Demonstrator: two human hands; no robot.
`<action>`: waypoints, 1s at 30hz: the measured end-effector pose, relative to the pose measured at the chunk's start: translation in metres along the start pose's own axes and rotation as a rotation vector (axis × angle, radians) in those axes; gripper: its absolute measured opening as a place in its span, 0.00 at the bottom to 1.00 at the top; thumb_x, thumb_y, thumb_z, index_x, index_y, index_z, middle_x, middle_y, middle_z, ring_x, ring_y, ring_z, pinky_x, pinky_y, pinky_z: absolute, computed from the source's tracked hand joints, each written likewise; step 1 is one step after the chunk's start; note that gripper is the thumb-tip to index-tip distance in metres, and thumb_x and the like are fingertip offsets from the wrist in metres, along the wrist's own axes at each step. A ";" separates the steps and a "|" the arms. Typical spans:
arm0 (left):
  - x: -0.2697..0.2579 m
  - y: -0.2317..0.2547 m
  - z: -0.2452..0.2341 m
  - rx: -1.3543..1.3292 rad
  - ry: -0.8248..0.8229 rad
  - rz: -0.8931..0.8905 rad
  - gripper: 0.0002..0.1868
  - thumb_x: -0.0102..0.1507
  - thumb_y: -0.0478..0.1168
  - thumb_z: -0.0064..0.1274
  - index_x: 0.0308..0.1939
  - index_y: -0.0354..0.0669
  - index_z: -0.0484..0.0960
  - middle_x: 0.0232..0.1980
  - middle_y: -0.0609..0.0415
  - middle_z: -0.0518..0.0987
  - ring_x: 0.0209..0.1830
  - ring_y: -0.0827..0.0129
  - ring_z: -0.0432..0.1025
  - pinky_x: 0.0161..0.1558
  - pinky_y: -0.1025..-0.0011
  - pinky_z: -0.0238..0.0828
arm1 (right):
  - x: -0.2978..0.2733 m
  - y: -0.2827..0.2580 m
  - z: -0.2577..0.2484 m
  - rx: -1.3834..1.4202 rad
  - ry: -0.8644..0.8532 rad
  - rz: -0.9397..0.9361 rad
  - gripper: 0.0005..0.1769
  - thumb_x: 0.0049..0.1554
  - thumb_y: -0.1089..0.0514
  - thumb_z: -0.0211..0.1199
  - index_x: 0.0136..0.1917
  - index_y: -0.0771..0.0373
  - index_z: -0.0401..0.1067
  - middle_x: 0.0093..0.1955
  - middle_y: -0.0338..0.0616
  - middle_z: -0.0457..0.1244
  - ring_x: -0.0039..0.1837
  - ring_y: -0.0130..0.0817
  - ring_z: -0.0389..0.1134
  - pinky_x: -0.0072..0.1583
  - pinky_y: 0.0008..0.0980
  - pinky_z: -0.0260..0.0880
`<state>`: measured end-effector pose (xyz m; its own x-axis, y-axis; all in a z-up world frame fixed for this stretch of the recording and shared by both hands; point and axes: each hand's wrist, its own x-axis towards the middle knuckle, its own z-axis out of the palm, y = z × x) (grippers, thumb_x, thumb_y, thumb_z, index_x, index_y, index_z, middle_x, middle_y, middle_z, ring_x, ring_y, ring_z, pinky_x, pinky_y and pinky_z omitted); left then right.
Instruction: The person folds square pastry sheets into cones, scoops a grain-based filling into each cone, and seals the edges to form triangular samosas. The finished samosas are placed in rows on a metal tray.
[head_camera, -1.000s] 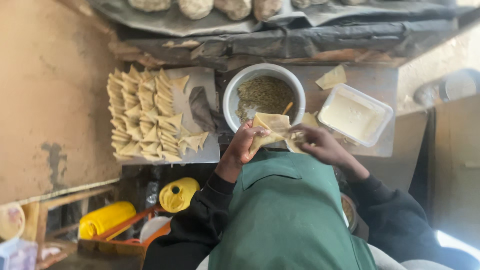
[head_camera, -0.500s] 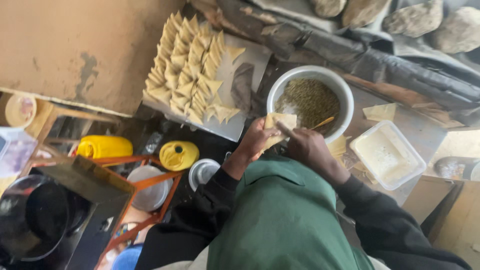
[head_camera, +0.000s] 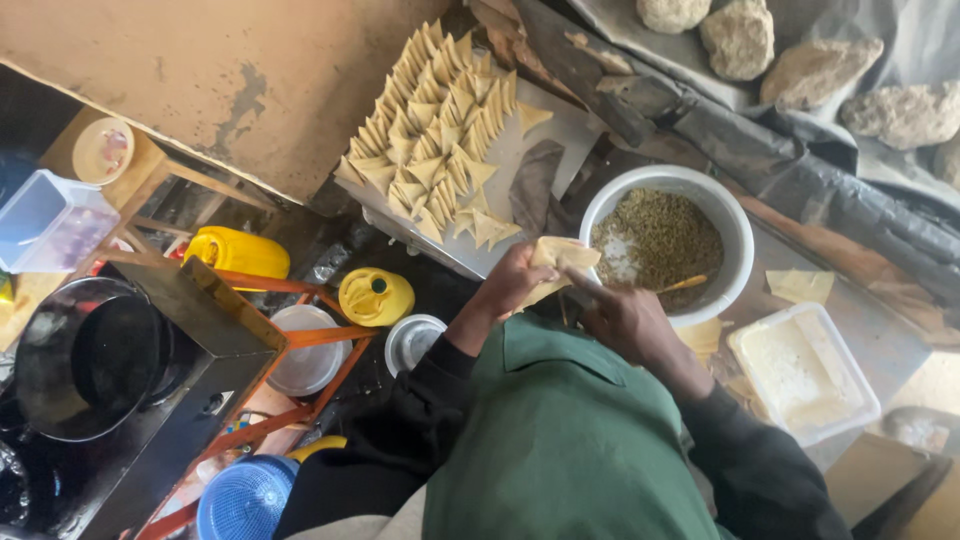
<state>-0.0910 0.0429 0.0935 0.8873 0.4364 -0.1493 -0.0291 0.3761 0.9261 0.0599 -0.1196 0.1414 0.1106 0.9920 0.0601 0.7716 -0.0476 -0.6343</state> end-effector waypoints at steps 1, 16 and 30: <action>-0.001 0.000 -0.004 0.023 -0.003 0.020 0.21 0.61 0.29 0.47 0.58 0.34 0.79 0.50 0.53 0.83 0.48 0.75 0.77 0.52 0.75 0.74 | 0.003 -0.004 -0.003 -0.026 -0.013 0.002 0.42 0.51 0.60 0.64 0.77 0.38 0.62 0.27 0.51 0.65 0.32 0.50 0.69 0.41 0.46 0.71; 0.001 -0.085 -0.007 0.351 0.254 0.026 0.17 0.64 0.40 0.57 0.52 0.30 0.82 0.44 0.47 0.84 0.42 0.68 0.76 0.46 0.69 0.74 | 0.026 0.014 0.029 -0.270 -0.103 0.121 0.41 0.55 0.54 0.60 0.82 0.40 0.58 0.37 0.57 0.68 0.38 0.57 0.71 0.44 0.50 0.72; 0.014 -0.135 -0.023 -0.496 0.431 -0.015 0.16 0.59 0.32 0.54 0.51 0.36 0.77 0.46 0.53 0.80 0.44 0.70 0.75 0.47 0.68 0.75 | 0.011 0.066 0.056 0.020 -0.013 0.137 0.41 0.57 0.60 0.63 0.83 0.55 0.61 0.32 0.54 0.63 0.34 0.47 0.69 0.42 0.45 0.70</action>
<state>-0.0854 0.0173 -0.0416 0.6288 0.6773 -0.3820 -0.3180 0.6722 0.6685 0.0767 -0.1056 0.0566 0.2062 0.9778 -0.0379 0.7374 -0.1808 -0.6508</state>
